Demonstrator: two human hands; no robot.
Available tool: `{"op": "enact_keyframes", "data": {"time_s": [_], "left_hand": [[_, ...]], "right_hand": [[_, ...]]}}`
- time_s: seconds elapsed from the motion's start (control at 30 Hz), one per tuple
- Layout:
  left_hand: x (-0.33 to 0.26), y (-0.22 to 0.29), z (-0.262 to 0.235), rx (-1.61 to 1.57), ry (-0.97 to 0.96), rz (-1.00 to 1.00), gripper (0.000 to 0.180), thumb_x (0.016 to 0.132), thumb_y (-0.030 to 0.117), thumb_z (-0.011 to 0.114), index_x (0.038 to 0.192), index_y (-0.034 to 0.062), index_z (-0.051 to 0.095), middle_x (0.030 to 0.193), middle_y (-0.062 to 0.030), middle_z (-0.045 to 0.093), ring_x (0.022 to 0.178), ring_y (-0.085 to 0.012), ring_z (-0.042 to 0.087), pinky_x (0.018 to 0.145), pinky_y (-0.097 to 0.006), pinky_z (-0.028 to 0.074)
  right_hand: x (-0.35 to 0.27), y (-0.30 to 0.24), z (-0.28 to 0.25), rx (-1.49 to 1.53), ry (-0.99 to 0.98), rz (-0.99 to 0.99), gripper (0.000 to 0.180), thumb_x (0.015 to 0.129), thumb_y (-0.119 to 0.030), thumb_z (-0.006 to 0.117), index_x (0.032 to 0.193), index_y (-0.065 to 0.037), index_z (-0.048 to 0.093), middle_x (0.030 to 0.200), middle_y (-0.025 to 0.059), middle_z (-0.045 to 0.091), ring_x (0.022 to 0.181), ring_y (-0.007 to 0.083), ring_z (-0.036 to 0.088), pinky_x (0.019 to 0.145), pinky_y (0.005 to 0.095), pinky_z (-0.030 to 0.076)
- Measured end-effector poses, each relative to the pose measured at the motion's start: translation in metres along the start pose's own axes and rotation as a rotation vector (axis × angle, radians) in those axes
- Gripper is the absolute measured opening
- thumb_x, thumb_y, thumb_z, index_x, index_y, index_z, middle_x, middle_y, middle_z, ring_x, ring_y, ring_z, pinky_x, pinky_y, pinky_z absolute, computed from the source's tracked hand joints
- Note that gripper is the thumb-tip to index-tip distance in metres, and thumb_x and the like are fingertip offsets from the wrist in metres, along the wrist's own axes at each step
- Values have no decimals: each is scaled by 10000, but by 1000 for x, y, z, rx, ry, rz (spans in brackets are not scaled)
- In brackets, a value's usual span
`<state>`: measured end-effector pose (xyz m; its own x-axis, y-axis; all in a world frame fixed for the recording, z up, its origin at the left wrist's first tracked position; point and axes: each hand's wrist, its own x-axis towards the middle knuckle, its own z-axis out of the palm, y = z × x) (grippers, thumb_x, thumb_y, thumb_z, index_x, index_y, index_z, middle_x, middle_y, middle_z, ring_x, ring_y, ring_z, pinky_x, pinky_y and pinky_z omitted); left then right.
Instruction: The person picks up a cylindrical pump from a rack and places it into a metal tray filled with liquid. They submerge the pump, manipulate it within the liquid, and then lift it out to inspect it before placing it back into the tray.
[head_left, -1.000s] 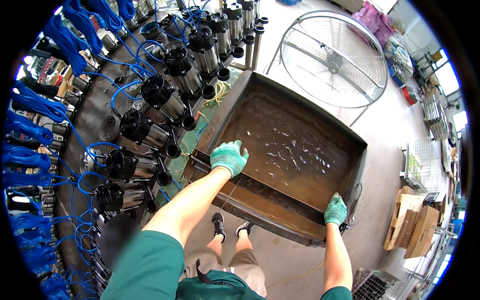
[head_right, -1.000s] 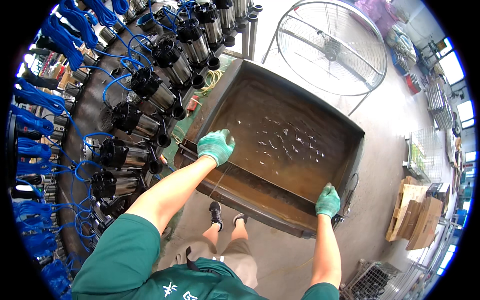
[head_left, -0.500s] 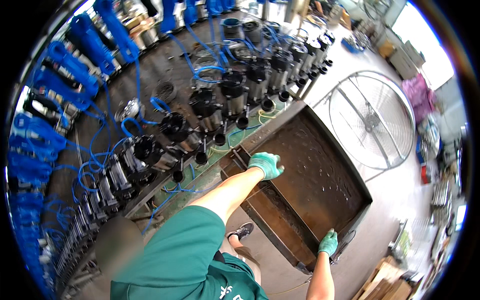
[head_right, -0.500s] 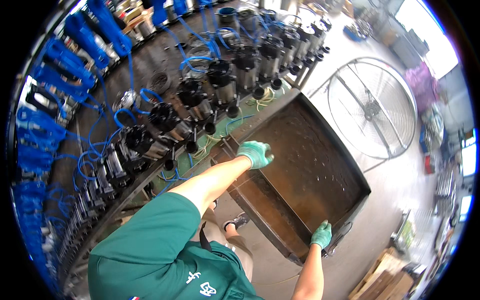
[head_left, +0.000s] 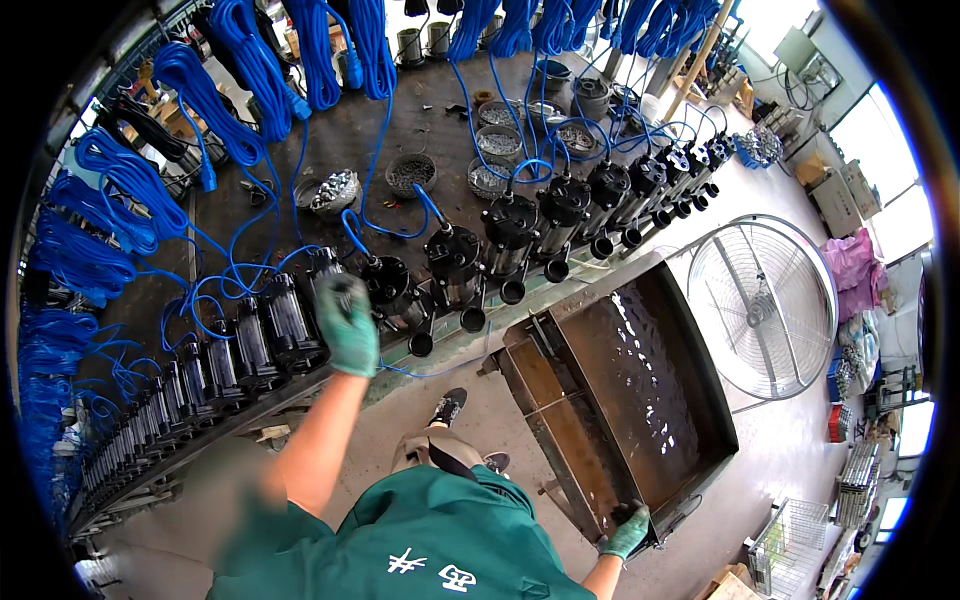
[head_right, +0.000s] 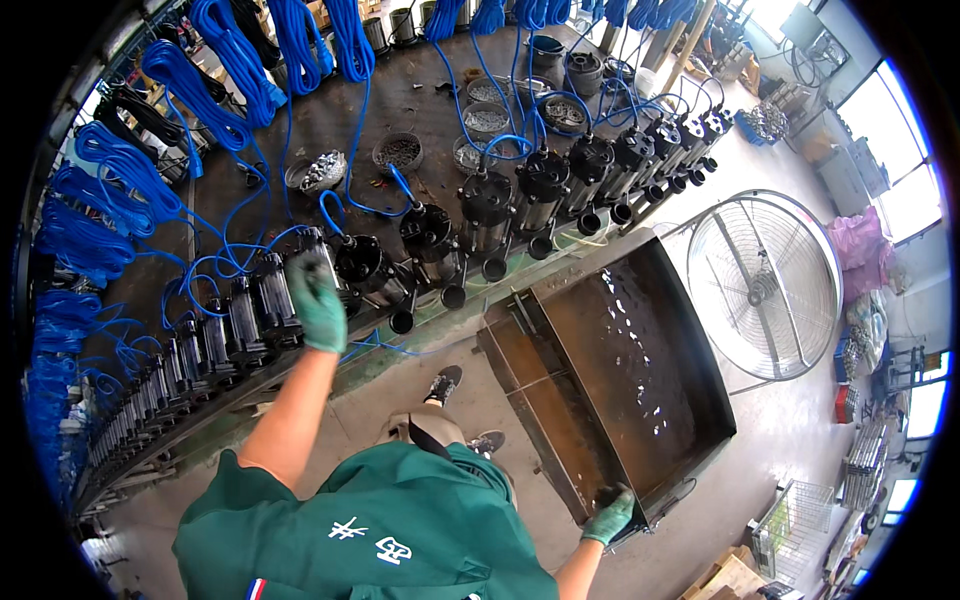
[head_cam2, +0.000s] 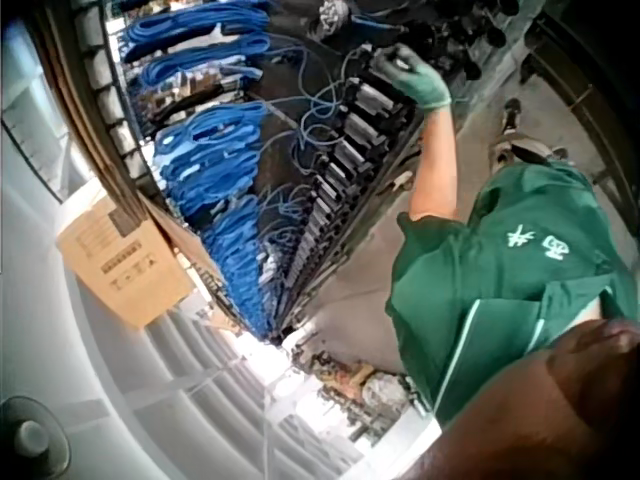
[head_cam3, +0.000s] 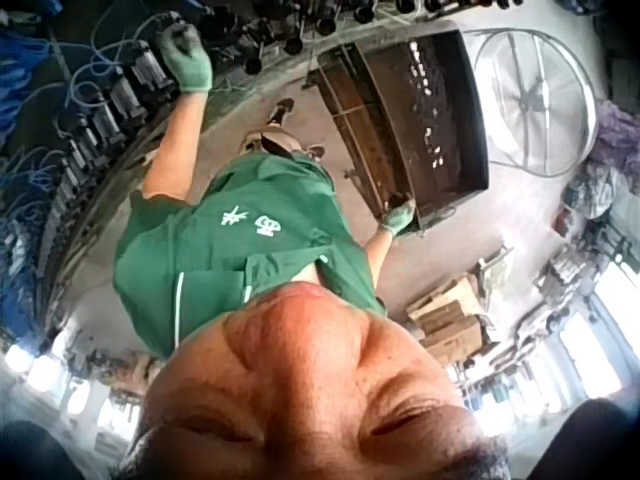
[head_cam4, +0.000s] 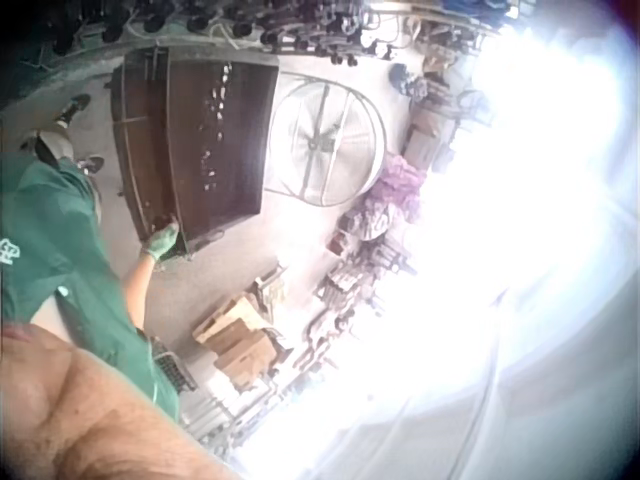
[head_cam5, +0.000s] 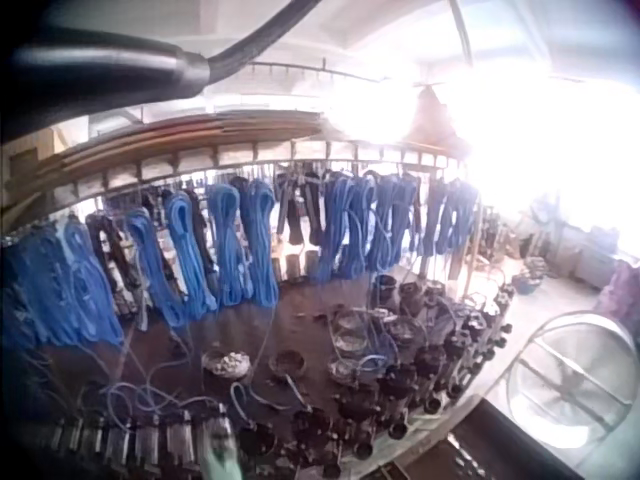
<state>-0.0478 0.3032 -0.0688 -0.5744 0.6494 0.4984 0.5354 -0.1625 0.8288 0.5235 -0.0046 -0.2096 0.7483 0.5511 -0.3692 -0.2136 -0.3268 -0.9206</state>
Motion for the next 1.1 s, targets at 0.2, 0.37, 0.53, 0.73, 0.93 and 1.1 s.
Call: {"op": "enact_keyframes", "data": {"time_s": [0.2,0.37,0.53,0.73,0.93,1.1], "left_hand": [[69,-68,28,-238,-603,-21,423,1125,388,469,1001,35,666,1082,-144,745,942,-210,664,935,-361,511],[58,-49,26,-480,-605,-230,556,1123,475,416,807,48,581,976,-131,743,908,-184,658,891,-362,507],[-26,33,8,-314,-707,-30,402,1086,390,536,905,41,622,973,-114,717,888,-245,641,854,-401,500],[-68,129,18,-766,-813,-71,324,1096,295,541,895,44,582,848,-81,619,963,-245,650,854,-405,501],[-123,151,62,-947,-919,-534,503,1138,417,401,865,29,569,919,-103,653,1018,-233,635,974,-395,471],[-176,62,129,-582,-1132,-539,436,1140,382,427,1007,36,657,1044,-66,694,949,-159,596,906,-346,486]], "right_hand": [[-34,19,75,14,-196,78,491,1046,-507,544,1106,-40,682,836,100,700,734,249,689,701,409,579],[-54,0,108,-62,-301,53,504,1059,-495,530,1111,-17,680,852,109,713,730,233,709,695,388,602],[-58,-4,117,-90,-347,46,444,1082,-434,516,1129,-23,677,869,102,720,730,220,708,679,360,595],[-100,-71,193,-180,-704,77,497,1036,-202,601,1484,-27,475,1202,136,657,1013,214,693,806,337,591],[-106,-68,170,-34,-584,113,689,960,-143,606,1600,-113,353,1151,121,641,781,179,656,639,321,569],[-89,-90,126,-338,-138,-56,367,930,-40,545,1277,-49,664,947,70,720,622,114,625,531,292,528]]}}
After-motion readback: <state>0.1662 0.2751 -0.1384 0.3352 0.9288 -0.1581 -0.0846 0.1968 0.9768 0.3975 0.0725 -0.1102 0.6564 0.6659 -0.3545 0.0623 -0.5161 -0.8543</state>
